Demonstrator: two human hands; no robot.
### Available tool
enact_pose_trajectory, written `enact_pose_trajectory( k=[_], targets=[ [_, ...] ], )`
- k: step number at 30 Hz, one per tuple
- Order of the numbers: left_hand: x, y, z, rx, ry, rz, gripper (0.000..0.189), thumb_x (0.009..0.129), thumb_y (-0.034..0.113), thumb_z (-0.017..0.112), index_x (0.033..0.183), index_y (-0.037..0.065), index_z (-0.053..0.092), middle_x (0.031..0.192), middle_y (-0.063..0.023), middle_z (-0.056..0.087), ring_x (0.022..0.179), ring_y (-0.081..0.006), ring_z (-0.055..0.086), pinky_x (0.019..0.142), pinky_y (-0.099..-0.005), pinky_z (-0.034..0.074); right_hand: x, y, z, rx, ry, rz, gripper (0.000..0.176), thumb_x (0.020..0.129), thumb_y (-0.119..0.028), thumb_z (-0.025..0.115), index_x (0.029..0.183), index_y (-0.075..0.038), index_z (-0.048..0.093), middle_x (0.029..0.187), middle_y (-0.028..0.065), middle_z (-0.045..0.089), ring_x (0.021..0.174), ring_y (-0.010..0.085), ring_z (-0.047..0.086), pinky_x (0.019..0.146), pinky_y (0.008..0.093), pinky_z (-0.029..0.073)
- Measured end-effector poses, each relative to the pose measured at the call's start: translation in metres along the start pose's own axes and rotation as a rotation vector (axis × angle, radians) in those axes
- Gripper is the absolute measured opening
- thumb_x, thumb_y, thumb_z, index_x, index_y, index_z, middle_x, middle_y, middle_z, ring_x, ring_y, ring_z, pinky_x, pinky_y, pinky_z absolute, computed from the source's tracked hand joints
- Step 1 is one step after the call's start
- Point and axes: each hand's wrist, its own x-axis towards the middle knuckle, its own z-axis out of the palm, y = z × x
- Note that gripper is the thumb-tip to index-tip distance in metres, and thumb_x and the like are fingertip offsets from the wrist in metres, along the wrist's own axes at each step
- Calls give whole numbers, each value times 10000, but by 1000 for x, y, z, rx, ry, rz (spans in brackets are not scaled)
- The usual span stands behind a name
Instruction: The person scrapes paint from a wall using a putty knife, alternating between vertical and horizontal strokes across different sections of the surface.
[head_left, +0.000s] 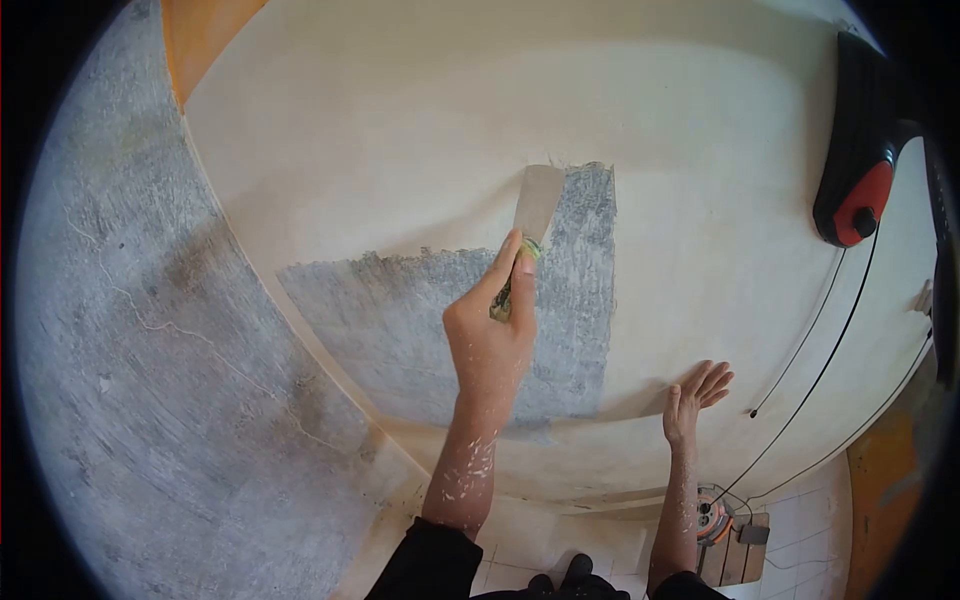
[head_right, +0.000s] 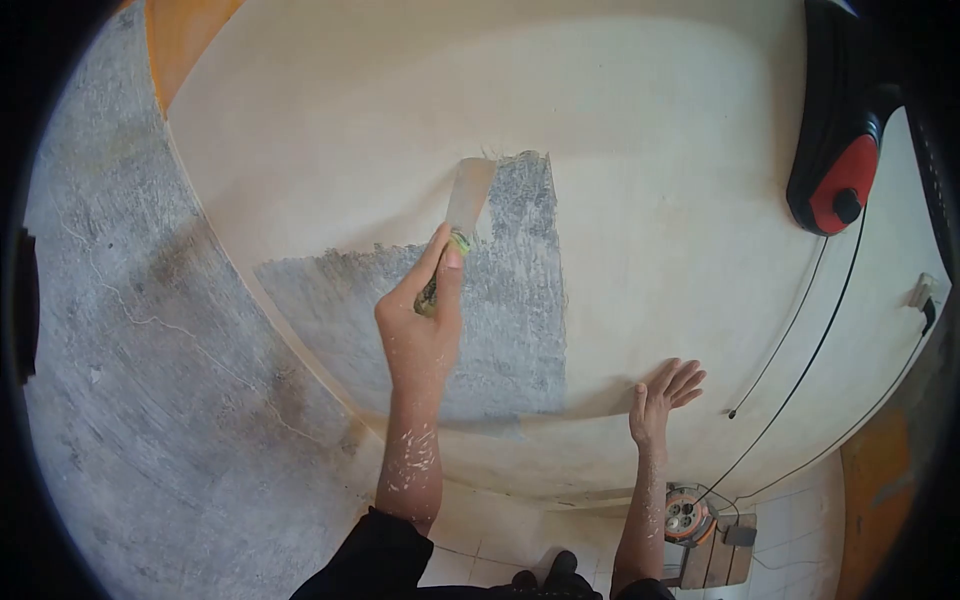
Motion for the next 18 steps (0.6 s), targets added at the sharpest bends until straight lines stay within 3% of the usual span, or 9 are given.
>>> enact_pose_trajectory(
  k=[9,18],
  targets=[
    [-12,-7,-4,96,4,29,330,991,194,617,1279,37,650,1106,-194,720,1005,-176,699,797,-293,553,1,-2,1,17,2,7,797,1037,-563,272,1578,-88,-71,1611,199,-234,1455,406,-288,1114,601,-212],
    [-20,-22,28,70,139,118,323,975,114,626,1281,12,637,1042,-181,738,950,-147,709,769,-273,551,-2,-3,3,53,-24,11,800,1039,-562,275,1576,-88,-81,1605,197,-255,1444,394,-317,1110,592,-226]
  ],
)
